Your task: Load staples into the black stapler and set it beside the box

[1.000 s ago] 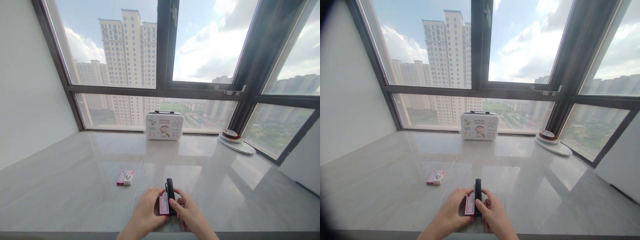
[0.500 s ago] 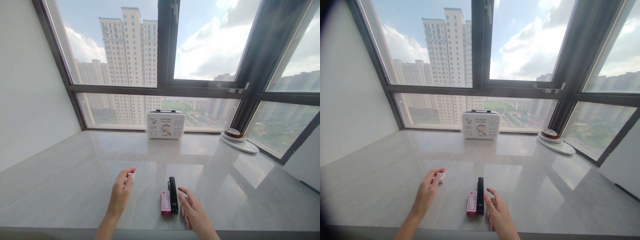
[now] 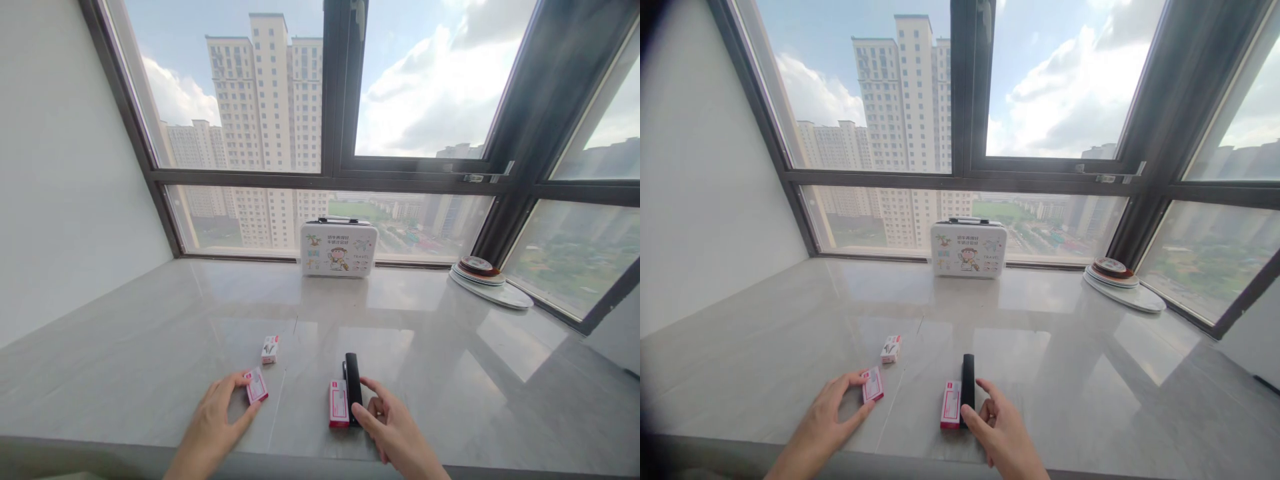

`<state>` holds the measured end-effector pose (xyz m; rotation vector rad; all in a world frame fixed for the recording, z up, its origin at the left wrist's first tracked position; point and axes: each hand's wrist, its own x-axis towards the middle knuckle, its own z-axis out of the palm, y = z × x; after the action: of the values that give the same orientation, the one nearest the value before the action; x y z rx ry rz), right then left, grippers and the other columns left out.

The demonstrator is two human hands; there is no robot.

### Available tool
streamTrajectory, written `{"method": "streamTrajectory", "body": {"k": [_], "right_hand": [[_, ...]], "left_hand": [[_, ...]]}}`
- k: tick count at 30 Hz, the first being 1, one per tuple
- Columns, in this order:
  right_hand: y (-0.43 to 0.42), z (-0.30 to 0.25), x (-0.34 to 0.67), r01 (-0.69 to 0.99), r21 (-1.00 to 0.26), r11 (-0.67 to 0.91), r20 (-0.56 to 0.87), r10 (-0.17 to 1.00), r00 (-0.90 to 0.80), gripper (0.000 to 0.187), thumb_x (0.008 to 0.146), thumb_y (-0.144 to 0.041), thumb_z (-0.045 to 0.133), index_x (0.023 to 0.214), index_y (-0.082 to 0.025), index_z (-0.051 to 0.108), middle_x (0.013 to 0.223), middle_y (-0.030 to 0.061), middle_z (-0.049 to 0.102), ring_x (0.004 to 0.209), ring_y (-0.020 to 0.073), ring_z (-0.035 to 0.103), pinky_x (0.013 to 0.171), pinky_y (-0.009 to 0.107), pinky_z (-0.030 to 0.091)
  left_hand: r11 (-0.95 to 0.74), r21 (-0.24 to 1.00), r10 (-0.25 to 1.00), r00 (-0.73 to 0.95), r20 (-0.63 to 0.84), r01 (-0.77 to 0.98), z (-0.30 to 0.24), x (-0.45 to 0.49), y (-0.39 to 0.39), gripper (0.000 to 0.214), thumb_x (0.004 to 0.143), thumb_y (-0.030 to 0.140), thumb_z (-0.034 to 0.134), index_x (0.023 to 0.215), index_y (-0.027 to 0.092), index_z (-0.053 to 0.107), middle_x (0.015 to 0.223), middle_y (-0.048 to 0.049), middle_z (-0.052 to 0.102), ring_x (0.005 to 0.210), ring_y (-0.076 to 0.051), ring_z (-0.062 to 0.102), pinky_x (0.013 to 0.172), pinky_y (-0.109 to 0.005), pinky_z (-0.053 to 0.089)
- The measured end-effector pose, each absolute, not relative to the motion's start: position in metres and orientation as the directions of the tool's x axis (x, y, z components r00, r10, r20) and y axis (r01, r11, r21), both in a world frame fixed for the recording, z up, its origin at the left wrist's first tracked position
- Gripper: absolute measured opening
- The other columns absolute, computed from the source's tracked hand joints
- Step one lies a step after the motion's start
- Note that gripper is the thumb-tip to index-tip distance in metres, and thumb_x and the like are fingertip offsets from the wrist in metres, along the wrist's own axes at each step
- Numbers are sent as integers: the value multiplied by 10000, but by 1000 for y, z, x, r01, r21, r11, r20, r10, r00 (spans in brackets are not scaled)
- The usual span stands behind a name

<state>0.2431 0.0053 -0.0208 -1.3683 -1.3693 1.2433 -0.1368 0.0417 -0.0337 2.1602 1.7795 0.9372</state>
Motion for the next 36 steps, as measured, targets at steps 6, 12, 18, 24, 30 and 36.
{"method": "streamTrajectory", "body": {"k": [6, 12, 18, 24, 30, 36], "right_hand": [[-1, -9, 242, 298, -951, -85, -130, 982, -135, 903, 793, -408, 754, 1548, -126, 347, 697, -55, 542, 505, 107, 446, 355, 179, 343], [6, -7, 239, 412, -909, 64, -10, 984, -176, 721, 713, -193, 763, 1404, -193, 557, 599, -82, 511, 569, 119, 483, 508, 209, 310], [12, -5, 238, 411, -902, 132, 36, 972, -233, 526, 748, -189, 730, 1265, -237, 641, 622, -85, 522, 554, 104, 426, 524, 211, 295], [13, 0, 237, 460, -865, 201, 85, 962, -259, 537, 735, -174, 724, 1261, -258, 651, 714, -66, 624, 608, 118, 473, 565, 209, 337], [10, -5, 236, 478, -869, 129, 29, 977, -211, 610, 742, -224, 727, 1338, -209, 600, 648, -68, 589, 566, 120, 487, 522, 212, 314], [3, -15, 243, 522, -852, -31, -88, 992, -86, 911, 726, -260, 756, 1536, -99, 372, 637, -70, 553, 608, 138, 516, 544, 226, 332]], "left_hand": [[-288, 738, 957, 163, 239, 610, 3, -58, 20, 526, 822, 394, 702, 1314, 272, 564, 1226, -62, 674, 1106, -263, 641, 1003, -425, 519], [-359, 856, 906, 359, 224, 372, 18, 13, 28, 669, 768, 253, 767, 1398, 318, 551, 1386, -60, 610, 1278, -259, 563, 1123, -396, 432], [-318, 900, 874, 461, 155, 300, 21, 19, 38, 735, 690, 223, 834, 1375, 319, 582, 1368, -47, 639, 1252, -272, 594, 1109, -395, 447], [-351, 875, 868, 465, 171, 334, 17, 19, 44, 802, 637, 193, 843, 1385, 321, 583, 1357, -39, 656, 1235, -281, 609, 1098, -384, 458], [-327, 893, 868, 472, 154, 311, 16, 19, 39, 889, 656, 325, 891, 1455, 317, 502, 1430, -60, 598, 1308, -288, 554, 1143, -392, 408], [-252, 857, 966, 62, 251, 449, 25, -47, 62, 474, 987, 626, 389, 937, 231, 646, 911, -13, 695, 894, -216, 643, 817, -278, 494]]}}
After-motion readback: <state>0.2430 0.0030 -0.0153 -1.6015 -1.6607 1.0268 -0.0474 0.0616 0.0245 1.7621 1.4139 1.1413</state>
